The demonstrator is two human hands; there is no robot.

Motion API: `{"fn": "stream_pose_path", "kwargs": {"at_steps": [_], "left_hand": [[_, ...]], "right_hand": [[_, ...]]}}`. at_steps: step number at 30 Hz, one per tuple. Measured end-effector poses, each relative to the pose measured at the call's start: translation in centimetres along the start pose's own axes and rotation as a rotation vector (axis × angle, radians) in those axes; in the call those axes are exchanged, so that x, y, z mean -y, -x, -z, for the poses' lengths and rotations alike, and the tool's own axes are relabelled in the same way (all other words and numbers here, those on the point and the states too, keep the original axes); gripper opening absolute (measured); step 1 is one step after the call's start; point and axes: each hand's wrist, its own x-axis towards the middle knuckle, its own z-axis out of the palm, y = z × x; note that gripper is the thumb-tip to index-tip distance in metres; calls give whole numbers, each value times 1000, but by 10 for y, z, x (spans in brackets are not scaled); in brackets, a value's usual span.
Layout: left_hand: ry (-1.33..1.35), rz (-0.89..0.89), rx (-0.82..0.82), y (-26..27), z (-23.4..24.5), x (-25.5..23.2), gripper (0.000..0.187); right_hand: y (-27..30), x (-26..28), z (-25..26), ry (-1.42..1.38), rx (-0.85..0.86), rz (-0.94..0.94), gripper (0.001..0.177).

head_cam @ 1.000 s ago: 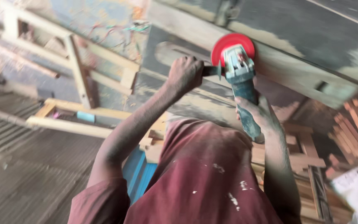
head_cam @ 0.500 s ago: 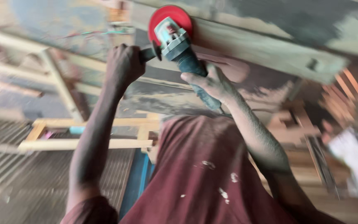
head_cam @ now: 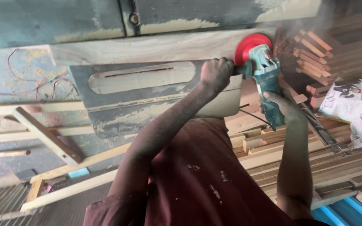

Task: The person uses a handheld angle grinder with a sanding disc to smooth the surface of a rectangular wooden plank. They move the tool back and forth across the wood, generating sawdust, and briefly pause to wipe the surface with their hand.

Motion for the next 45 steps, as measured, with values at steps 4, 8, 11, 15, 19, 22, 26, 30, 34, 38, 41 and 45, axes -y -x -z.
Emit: {"fn": "stream_pose_path", "kwargs": {"at_steps": [4,8,11,15,19,22,26,30,34,38,41,45], "left_hand": [[-36,116,260,8,-13,6,7],[-224,277,253,73,34,96,7],[-187,496,238,150,109,167,19],[-320,512,61,208,173,191,34],[-298,481,99,173,163,174,28],[-258,366,274,120,123,142,22],[-147,187,439,26,54,67,10],[-46,-57,335,-54,9,-18,15],[-167,-145,312,-81,-16,-61,16],[-106,13,539,-47,-13,-30,16],[-108,153,465,16,28,33,18],[-200,299,218,106,107,107,18]], "right_hand": [[-9,2,4,46,117,39,45],[-30,14,-90,43,329,129,37],[-52,25,-193,-30,585,445,39],[-48,43,-268,255,606,303,53],[-40,54,-237,316,483,277,53],[-35,42,-168,112,477,360,48],[-26,15,-52,42,280,167,36],[-17,-3,35,-126,37,-5,44],[-11,-10,74,-124,41,106,50],[-12,-12,44,-100,71,29,45],[-15,-9,-23,-23,179,78,47],[-21,14,-133,209,321,269,52]]}}
